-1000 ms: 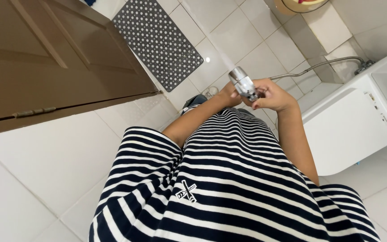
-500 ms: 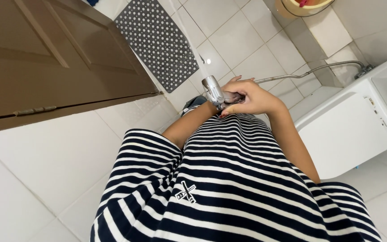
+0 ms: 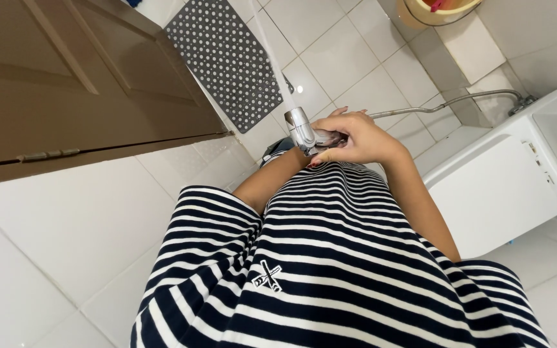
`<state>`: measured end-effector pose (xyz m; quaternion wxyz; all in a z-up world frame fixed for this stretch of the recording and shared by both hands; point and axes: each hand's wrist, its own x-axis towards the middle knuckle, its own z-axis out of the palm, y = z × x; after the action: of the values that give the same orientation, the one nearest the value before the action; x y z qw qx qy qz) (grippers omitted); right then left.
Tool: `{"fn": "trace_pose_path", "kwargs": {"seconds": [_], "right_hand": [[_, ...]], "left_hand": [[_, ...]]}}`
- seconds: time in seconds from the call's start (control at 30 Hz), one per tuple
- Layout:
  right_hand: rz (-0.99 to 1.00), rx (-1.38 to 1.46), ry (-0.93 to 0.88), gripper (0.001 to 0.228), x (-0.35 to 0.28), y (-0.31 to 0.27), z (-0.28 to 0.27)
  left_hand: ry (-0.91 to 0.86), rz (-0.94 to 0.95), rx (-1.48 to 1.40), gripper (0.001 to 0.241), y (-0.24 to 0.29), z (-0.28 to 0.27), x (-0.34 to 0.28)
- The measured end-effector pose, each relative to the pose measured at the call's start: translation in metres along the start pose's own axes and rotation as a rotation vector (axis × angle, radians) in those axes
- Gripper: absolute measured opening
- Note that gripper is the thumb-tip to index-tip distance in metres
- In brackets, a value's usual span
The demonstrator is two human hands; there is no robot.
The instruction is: The person wipes the toilet tank with a purple cloth, then uses a handheld bidet sprayer to rinse the toilet bowl and surrounding floor area. The person manipulates the sprayer nozzle and hose throughout the cleaning process.
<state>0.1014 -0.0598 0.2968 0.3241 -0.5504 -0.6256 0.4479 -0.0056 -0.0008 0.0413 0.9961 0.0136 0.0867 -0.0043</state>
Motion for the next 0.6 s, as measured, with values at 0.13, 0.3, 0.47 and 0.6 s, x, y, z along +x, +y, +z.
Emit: {"fn": "trace_pose_path", "kwargs": {"seconds": [0.13, 0.3, 0.47, 0.6], "right_hand": [[-0.067, -0.025, 0.035, 0.065, -0.003, 0.000, -0.002], [-0.138, -0.070, 0.080, 0.065, -0.006, -0.005, -0.005], [-0.124, -0.061, 0.061, 0.064, -0.007, -0.006, -0.006], [-0.165, -0.076, 0.037, 0.062, -0.007, -0.011, -0.004]], "left_hand": [[-0.041, -0.060, -0.167, 0.057, 0.000, 0.019, -0.003], [-0.081, -0.042, -0.097, 0.057, -0.005, 0.010, 0.005], [-0.069, 0.017, 0.153, 0.056, -0.008, 0.018, 0.005], [-0.016, 0.063, 0.752, 0.050, -0.002, 0.061, -0.013]]}}
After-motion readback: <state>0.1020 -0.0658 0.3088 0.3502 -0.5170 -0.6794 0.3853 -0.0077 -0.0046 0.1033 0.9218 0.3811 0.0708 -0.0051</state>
